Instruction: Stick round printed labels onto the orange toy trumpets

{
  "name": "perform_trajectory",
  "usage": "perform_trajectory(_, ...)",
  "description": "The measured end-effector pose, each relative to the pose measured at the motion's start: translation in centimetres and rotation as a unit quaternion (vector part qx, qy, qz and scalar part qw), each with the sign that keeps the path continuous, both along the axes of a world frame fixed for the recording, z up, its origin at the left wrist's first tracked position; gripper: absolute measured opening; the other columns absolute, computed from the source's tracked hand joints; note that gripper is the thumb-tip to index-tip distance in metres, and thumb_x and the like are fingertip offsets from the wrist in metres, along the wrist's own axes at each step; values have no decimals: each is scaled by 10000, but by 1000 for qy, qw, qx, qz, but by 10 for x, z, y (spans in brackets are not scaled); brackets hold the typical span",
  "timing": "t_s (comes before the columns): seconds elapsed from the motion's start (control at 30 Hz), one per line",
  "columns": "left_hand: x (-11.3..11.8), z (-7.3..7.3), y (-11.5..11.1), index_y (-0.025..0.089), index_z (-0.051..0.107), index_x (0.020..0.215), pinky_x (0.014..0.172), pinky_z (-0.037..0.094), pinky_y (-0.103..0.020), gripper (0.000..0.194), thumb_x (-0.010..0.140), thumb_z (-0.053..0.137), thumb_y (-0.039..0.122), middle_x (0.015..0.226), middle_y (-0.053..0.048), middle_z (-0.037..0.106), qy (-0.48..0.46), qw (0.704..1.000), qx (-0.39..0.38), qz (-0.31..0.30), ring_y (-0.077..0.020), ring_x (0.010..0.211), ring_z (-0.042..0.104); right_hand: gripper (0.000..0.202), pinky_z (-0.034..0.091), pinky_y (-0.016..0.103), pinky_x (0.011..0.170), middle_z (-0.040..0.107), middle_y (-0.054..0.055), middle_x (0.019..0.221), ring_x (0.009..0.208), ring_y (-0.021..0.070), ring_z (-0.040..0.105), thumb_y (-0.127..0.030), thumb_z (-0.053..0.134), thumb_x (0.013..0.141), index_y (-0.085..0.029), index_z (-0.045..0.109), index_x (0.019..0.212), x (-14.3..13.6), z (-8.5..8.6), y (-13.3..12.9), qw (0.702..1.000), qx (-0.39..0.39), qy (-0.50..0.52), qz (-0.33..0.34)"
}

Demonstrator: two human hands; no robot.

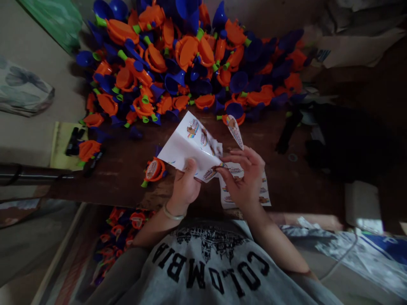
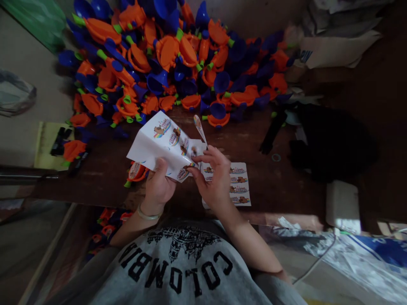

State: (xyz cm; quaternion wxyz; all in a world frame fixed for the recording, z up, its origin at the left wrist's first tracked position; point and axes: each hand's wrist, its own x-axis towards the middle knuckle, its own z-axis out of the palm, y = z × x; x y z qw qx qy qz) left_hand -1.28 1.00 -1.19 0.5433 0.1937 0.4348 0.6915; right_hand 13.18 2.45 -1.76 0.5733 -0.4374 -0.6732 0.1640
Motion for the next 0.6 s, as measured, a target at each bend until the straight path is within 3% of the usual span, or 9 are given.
perform_trajectory(0.1,0,-2,-1,337,740,1299,1159,586,-433,654,741,923,626,1340,-40,796,6,1000,1,-3,-280,1270,746,705,626,466,959,782,-18,943,935,222,787,-294,794,955,-302,395,1536,-4,-1,0,998,-12,49,33)
perform_trajectory(0.2,2,-3,-1,324,745,1304,1129,602,-405,632,764,914,606,1353,-44,793,10,1000,0,0,-274,1283,740,708,648,426,871,801,-22,916,811,203,787,-223,785,949,-295,406,1543,-3,-1,0,999,32,31,10)
perform_trajectory(0.37,6,-1,0,301,778,1253,1103,612,-367,589,746,946,550,1279,-35,822,-6,999,-23,31,-244,1143,794,338,645,378,800,821,19,918,818,197,778,-139,788,922,-284,696,1213,5,-5,-3,985,106,-130,-38)
perform_trajectory(0.6,9,9,0,237,775,1252,1063,627,-353,594,754,941,516,1158,-50,851,-10,998,-47,27,-246,1062,819,462,628,328,752,821,13,966,849,178,770,-90,778,890,-336,731,1278,5,-17,6,981,156,-105,-43)
